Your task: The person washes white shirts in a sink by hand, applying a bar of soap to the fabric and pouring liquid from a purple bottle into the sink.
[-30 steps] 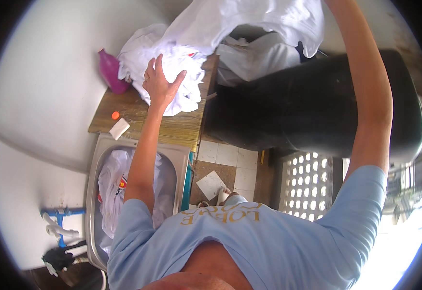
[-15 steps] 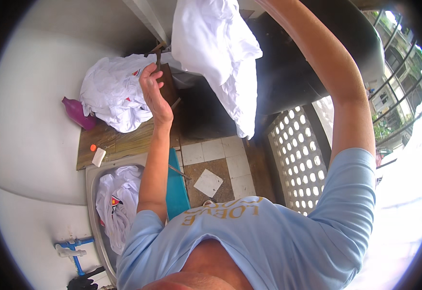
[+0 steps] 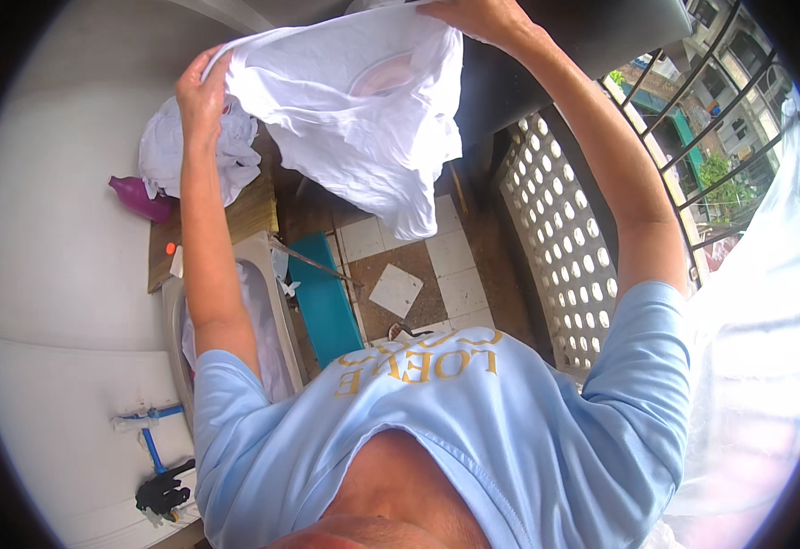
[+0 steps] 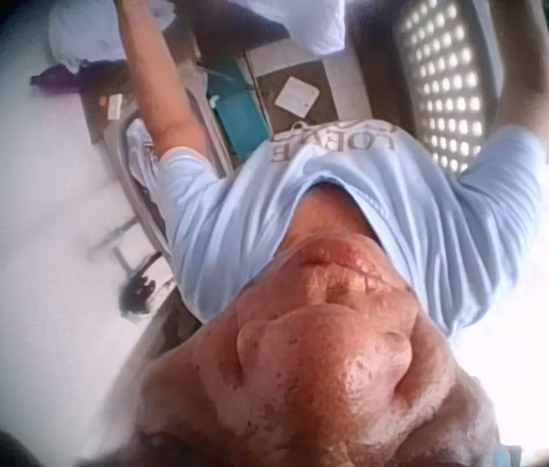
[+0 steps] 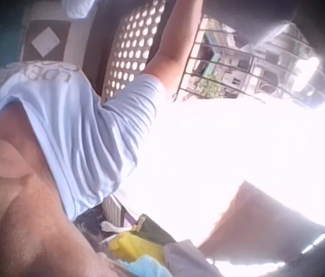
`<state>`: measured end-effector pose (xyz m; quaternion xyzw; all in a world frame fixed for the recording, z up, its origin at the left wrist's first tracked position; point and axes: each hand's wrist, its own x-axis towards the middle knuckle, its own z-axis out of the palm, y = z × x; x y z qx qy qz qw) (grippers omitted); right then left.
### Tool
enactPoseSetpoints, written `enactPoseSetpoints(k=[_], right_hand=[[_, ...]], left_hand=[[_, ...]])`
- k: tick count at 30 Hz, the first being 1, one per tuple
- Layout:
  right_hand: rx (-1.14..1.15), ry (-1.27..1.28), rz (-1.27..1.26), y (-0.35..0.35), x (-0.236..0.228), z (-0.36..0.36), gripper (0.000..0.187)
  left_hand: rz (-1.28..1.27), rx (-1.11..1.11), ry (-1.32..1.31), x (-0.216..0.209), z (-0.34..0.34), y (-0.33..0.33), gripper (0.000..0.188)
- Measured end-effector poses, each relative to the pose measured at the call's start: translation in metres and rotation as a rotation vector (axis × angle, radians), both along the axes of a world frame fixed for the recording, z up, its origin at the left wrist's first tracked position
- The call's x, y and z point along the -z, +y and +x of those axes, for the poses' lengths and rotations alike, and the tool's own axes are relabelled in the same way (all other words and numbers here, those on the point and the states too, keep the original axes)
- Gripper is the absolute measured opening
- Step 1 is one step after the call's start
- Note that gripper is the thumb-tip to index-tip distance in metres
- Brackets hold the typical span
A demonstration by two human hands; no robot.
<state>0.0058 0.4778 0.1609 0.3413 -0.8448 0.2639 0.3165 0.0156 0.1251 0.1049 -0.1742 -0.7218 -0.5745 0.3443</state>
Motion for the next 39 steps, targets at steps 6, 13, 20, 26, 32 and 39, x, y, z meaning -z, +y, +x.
enactPoseSetpoints(k=[6, 13, 20, 26, 32, 39], right_hand=[[0.244, -0.082, 0.072, 0.034, 0.123, 0.019, 0.022], [0.082, -0.651, -0.078, 0.042, 0.219, 0.049, 0.028], [-0.143, -0.95, -0.626, 0.054, 0.237, 0.104, 0.014], [-0.238, -1.131, -1.049, 0.052, 0.24, 0.13, 0.02], [-0.218, -1.173, -1.094, 0.059, 0.25, 0.128, 0.023], [-0.167, -1.301, -1.153, 0.042, 0.28, 0.149, 0.027]], left_hand=[[-0.098, 0.129, -0.04, -0.031, 0.02, -0.002, 0.018], [-0.292, -0.049, -0.191, 0.023, 0.038, -0.005, 0.022], [-0.266, -0.277, -0.534, 0.11, 0.122, -0.009, 0.023], [0.666, 0.073, -0.597, 0.134, 0.188, 0.008, 0.028], [0.908, 0.279, -0.604, 0.15, 0.223, 0.037, 0.031], [0.544, 0.369, -0.727, 0.155, 0.245, 0.069, 0.032]])
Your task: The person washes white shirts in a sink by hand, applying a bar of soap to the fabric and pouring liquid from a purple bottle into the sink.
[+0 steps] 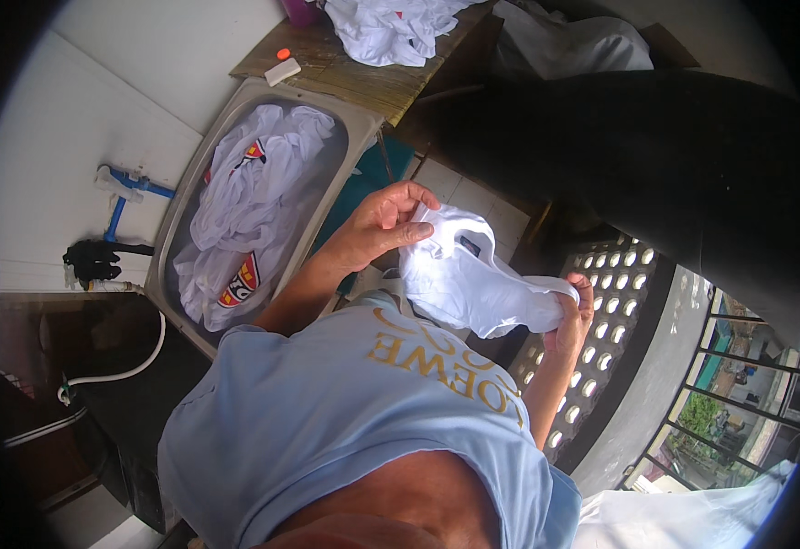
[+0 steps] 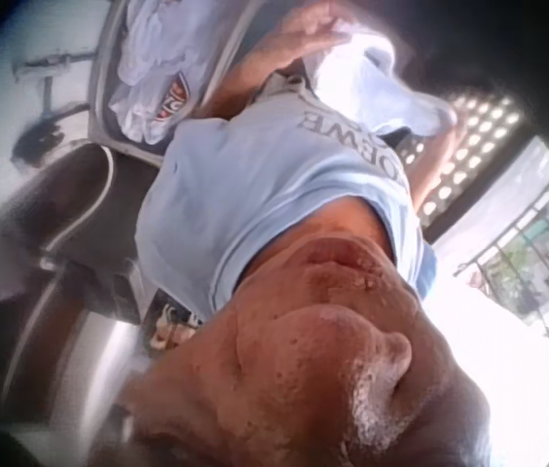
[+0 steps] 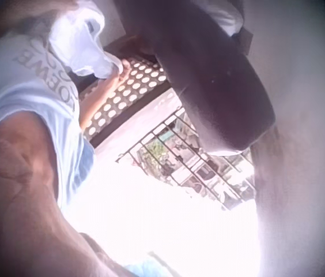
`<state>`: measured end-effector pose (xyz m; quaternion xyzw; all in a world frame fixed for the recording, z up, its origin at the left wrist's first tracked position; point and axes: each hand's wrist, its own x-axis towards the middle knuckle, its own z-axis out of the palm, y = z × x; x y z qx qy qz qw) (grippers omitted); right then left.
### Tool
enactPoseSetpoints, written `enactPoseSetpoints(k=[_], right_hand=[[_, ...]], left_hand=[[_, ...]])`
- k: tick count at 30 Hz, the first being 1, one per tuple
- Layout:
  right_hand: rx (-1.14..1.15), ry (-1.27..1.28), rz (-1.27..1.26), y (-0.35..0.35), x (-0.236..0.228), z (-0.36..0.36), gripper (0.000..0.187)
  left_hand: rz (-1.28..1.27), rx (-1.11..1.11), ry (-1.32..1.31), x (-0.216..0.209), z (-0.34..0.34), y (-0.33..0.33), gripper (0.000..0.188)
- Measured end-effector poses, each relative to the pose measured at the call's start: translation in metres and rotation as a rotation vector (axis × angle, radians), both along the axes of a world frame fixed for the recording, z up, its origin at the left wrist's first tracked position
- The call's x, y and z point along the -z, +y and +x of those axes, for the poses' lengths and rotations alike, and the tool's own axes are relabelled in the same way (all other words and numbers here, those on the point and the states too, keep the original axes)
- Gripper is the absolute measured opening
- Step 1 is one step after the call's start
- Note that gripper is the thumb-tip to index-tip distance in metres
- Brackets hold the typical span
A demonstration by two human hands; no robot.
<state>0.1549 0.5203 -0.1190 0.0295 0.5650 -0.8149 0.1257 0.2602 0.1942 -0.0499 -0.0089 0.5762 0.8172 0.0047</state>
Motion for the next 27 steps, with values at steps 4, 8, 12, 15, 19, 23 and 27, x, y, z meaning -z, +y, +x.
enactPoseSetpoints(k=[4, 8, 12, 15, 19, 23, 27], right_hand=[[-0.143, -0.024, 0.037, -0.038, -0.007, 0.008, 0.026], [-0.386, -0.002, 0.081, -0.085, -0.021, 0.008, 0.028], [-0.586, 0.009, 0.137, -0.121, -0.024, -0.004, 0.034], [-0.685, 0.014, 0.129, -0.144, -0.024, -0.019, 0.035], [-0.695, 0.013, 0.142, -0.168, -0.029, -0.043, 0.033], [-0.619, -0.021, 0.093, -0.179, -0.019, -0.062, 0.03], [-0.551, -0.095, 0.073, -0.183, -0.002, -0.075, 0.028]], left_hand=[[-0.068, 0.02, 0.034, 0.003, 0.011, 0.008, 0.033], [-0.098, 0.04, 0.044, 0.005, 0.016, 0.0, 0.033], [-0.094, 0.029, 0.057, -0.001, 0.013, -0.017, 0.033], [-0.12, 0.016, 0.055, -0.002, 0.01, -0.036, 0.033], [-0.109, -0.047, 0.042, 0.001, 0.003, -0.057, 0.032], [-0.049, -0.089, -0.014, 0.002, -0.005, -0.07, 0.031], [-0.017, -0.188, -0.02, 0.008, -0.017, -0.068, 0.029]])
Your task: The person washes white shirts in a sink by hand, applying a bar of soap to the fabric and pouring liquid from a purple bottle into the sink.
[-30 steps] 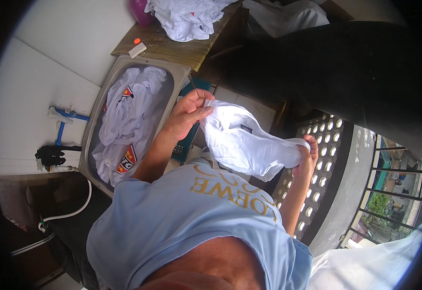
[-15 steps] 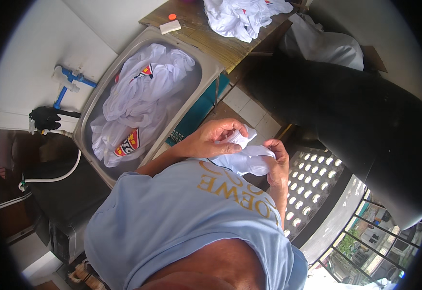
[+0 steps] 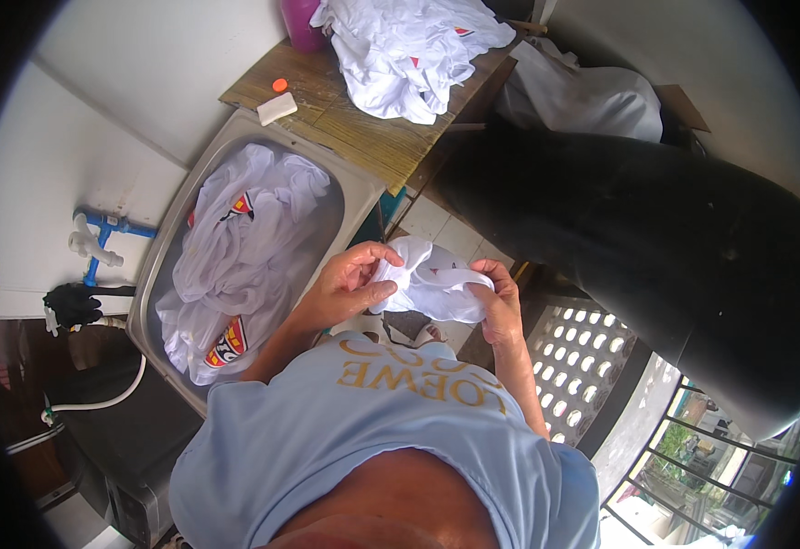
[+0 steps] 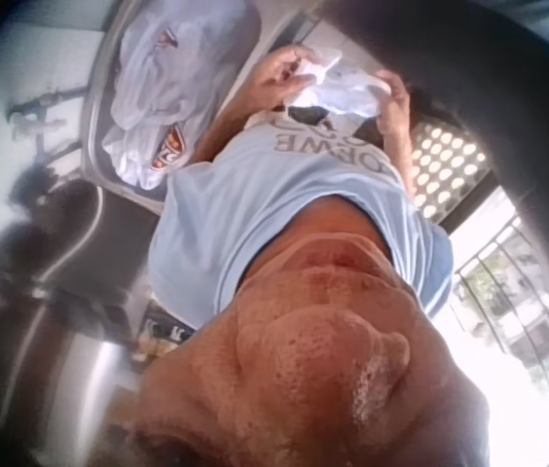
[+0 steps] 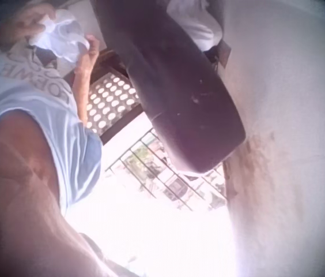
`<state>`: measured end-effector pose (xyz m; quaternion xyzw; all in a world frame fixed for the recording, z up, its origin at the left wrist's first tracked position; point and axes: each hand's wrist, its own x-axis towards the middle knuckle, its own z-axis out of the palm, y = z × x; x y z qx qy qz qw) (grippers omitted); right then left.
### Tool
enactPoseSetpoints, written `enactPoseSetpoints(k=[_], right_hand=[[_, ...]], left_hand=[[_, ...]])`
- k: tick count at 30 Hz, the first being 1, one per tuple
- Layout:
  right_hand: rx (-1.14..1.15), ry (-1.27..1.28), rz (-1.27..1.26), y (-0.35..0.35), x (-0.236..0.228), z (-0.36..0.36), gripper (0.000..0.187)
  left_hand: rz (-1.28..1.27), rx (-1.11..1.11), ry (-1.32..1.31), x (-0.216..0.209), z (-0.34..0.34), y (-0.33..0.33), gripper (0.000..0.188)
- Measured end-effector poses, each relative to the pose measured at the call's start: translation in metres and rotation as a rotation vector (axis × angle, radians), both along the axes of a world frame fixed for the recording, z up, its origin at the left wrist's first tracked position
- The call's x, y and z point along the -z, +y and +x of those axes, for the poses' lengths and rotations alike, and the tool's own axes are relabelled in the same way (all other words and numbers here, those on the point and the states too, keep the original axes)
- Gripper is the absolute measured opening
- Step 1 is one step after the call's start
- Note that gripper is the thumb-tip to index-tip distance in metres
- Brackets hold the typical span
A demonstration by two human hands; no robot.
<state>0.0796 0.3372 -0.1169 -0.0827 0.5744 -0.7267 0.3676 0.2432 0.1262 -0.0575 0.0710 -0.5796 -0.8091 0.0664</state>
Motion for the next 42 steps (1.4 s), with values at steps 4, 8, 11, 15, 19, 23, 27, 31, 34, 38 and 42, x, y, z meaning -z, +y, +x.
enactPoseSetpoints(k=[4, 8, 11, 15, 19, 23, 27, 31, 34, 38, 42], right_hand=[[0.005, 0.001, 0.001, 0.005, 0.003, -0.026, 0.028], [-0.109, 0.039, -0.057, 0.009, -0.011, -0.06, 0.028], [-0.17, -0.004, -0.117, 0.01, -0.022, -0.082, 0.025], [-0.092, -0.015, -0.083, 0.01, -0.005, -0.091, 0.025], [-0.06, -0.057, -0.126, 0.02, -0.007, -0.084, 0.026], [0.005, -0.05, -0.207, 0.022, -0.039, -0.064, 0.027], [0.006, 0.057, -0.341, 0.023, -0.072, -0.044, 0.026], [0.007, 0.139, -0.379, 0.019, -0.09, -0.029, 0.026], [0.031, 0.131, -0.379, 0.006, -0.101, -0.014, 0.025], [0.008, 0.121, -0.364, -0.003, -0.108, 0.004, 0.025], [0.061, 0.091, -0.338, -0.003, -0.101, 0.012, 0.025]], left_hand=[[-0.086, -0.153, 0.041, -0.005, -0.012, 0.008, 0.028], [-0.104, -0.36, 0.053, -0.011, -0.007, 0.018, 0.027], [-0.125, -0.49, 0.053, -0.024, -0.005, 0.027, 0.026], [-0.206, -0.508, -0.02, -0.016, -0.003, 0.042, 0.026], [-0.3, -0.494, -0.117, 0.002, 0.012, 0.052, 0.029], [-0.534, -0.388, -0.336, 0.031, 0.058, 0.049, 0.037], [-1.16, -0.186, -0.55, 0.022, 0.126, 0.07, 0.056], [-1.134, 0.253, -0.863, -0.033, 0.205, 0.085, 0.033], [-1.048, 0.327, -0.922, -0.056, 0.246, 0.097, 0.031], [-0.734, -0.036, -0.625, -0.035, 0.276, 0.11, 0.027], [-0.545, -0.255, -0.421, -0.016, 0.288, 0.117, 0.023]])
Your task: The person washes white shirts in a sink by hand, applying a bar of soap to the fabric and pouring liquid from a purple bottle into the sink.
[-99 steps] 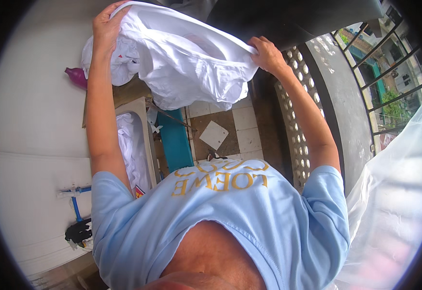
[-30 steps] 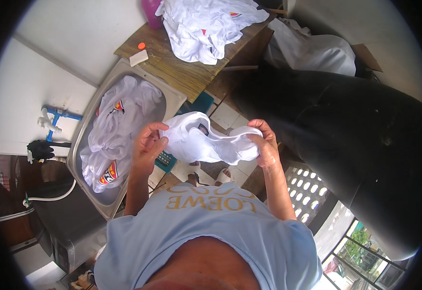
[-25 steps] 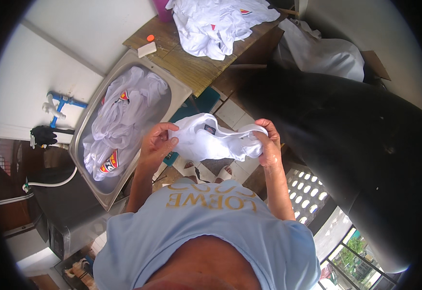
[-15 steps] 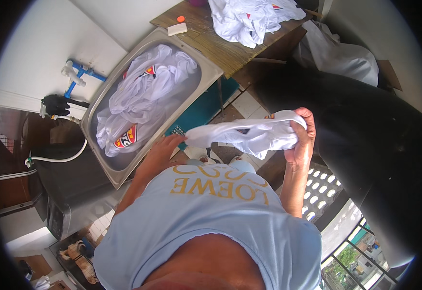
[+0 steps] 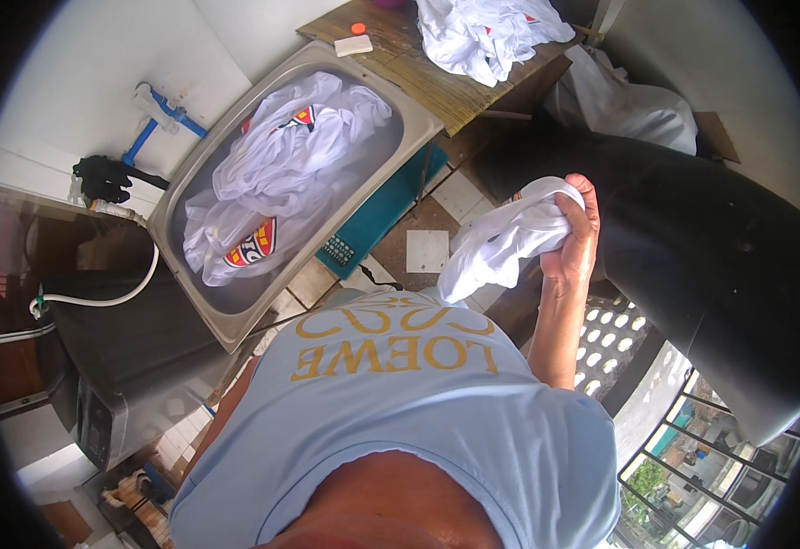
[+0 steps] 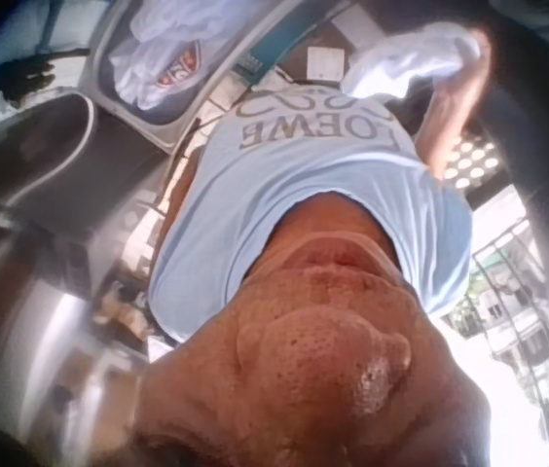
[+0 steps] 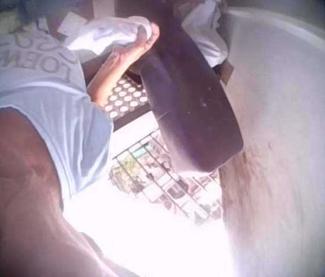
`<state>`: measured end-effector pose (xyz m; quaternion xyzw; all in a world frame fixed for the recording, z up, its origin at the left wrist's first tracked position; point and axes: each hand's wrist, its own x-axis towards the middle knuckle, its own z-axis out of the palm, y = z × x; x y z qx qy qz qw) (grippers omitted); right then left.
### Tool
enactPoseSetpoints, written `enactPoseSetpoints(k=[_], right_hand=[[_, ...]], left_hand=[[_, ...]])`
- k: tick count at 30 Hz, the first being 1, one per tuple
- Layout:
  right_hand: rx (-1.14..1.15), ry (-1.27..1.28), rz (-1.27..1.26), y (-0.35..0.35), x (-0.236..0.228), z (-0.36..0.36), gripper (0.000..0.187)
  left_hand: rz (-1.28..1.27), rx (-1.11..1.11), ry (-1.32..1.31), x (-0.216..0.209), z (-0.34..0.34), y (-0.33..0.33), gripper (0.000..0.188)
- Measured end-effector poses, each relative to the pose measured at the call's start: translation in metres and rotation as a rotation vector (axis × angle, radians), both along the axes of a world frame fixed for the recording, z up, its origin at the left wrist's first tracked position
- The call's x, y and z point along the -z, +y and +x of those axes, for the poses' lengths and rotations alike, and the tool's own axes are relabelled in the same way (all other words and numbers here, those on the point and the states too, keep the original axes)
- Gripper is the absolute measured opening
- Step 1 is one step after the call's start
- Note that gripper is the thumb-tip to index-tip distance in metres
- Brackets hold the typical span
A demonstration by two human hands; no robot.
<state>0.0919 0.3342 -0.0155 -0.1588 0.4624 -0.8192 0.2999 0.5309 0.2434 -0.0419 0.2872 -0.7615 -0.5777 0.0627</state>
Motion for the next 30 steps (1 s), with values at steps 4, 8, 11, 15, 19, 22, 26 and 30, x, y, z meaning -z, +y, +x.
enactPoseSetpoints(k=[4, 8, 11, 15, 19, 22, 26, 30], right_hand=[[0.041, -0.049, 0.045, -0.002, 0.01, 0.009, 0.025], [0.063, -0.109, 0.077, -0.004, 0.017, 0.025, 0.024], [0.005, -0.118, 0.079, -0.005, 0.025, 0.032, 0.022], [-0.03, -0.138, 0.107, -0.01, 0.032, 0.042, 0.022], [-0.087, -0.154, 0.086, -0.014, 0.035, 0.042, 0.023], [-0.088, -0.127, 0.097, -0.012, 0.021, 0.042, 0.026], [-0.144, -0.136, 0.016, -0.014, 0.01, 0.038, 0.029], [-0.133, -0.109, 0.057, -0.017, 0.008, 0.035, 0.03]], left_hand=[[0.056, -0.097, 0.123, 0.013, 0.013, 0.004, 0.02], [0.089, -0.171, 0.194, 0.019, 0.026, 0.009, 0.017], [0.093, -0.214, 0.226, 0.021, 0.029, 0.01, 0.015], [0.038, -0.305, 0.2, 0.03, 0.03, 0.009, 0.012], [0.003, -0.269, 0.236, 0.052, 0.039, -0.016, 0.015], [0.119, -0.051, -0.015, 0.046, 0.051, -0.036, 0.016], [0.243, 0.165, -0.37, 0.007, 0.042, -0.057, 0.024], [0.049, 0.355, -0.459, -0.001, 0.037, -0.036, 0.041]])
